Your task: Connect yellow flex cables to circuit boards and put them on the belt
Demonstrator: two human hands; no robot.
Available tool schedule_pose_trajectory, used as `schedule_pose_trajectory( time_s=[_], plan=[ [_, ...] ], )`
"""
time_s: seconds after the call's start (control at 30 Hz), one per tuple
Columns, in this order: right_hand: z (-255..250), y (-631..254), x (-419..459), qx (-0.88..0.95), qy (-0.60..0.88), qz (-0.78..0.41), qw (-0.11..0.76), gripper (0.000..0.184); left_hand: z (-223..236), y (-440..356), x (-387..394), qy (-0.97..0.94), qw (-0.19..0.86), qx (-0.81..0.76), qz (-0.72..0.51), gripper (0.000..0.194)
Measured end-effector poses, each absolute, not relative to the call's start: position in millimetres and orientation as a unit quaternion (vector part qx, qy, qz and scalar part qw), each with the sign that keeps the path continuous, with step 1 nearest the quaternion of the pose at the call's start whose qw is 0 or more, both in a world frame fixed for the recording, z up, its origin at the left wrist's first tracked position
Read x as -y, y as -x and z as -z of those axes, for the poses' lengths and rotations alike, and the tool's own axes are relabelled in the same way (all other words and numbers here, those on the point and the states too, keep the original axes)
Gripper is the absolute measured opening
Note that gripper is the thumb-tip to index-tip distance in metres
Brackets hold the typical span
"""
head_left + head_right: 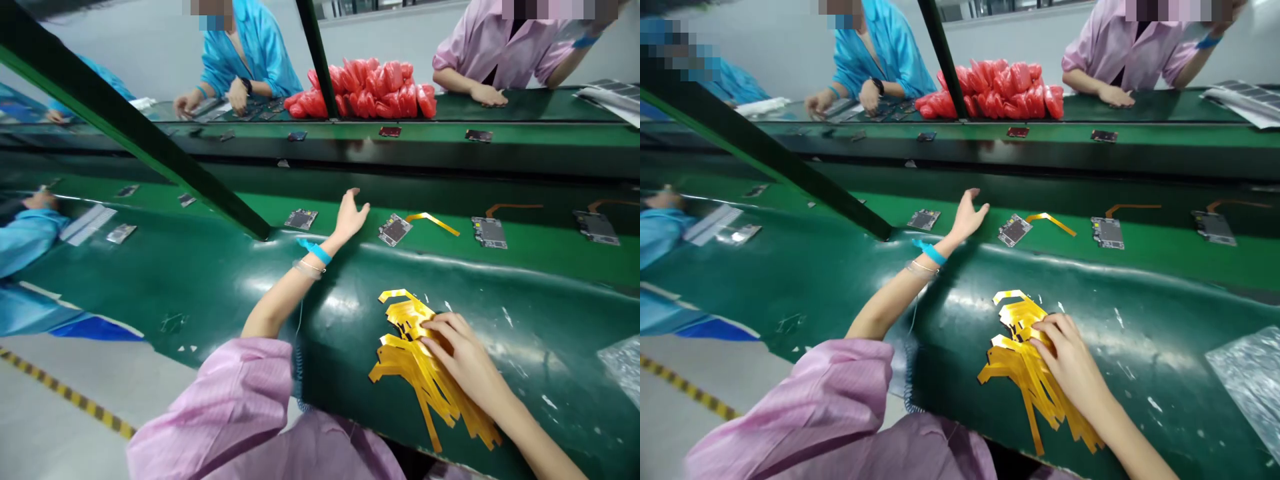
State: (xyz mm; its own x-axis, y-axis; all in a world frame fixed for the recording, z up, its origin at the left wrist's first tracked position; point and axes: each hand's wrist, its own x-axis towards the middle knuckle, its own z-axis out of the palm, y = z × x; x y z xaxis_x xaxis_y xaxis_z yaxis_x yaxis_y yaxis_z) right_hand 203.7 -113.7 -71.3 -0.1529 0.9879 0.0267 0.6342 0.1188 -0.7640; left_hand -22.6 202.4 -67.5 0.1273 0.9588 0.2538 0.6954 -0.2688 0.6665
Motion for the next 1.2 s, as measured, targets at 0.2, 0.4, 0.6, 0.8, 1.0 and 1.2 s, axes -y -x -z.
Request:
schedule_pose_trajectory(
  time_s=[0.2, 0.4, 0.6, 0.8, 1.0, 1.2],
  plan=[
    [86, -210, 111, 0.692, 0.58, -0.321, 0.287, 0.025, 65, 125, -221, -0.731, 0.139, -0.622, -0.243, 0.038],
    [87, -222, 109, 0.702, 0.583, -0.263, 0.314, 0.038, 44, 178, -221, -0.772, 0.18, -0.598, -0.122, 0.052],
    [74, -219, 113, 0.614, 0.62, -0.266, 0.409, 0.022, 22, 176, -223, -0.79, 0.172, -0.577, -0.116, 0.039],
    [62, -211, 121, 0.465, 0.638, -0.35, 0.504, 0.025, 9, 97, -158, -0.807, 0.242, -0.482, -0.238, 0.037],
    [48, -208, 124, 0.428, 0.659, -0.385, 0.483, 0.029, 12, 0, -20, -0.81, 0.472, -0.302, -0.171, 0.018],
    [38, -208, 124, 0.431, 0.649, -0.411, 0.474, 0.029, 11, -9, 22, -0.785, 0.545, -0.27, -0.114, 0.012]
  ],
)
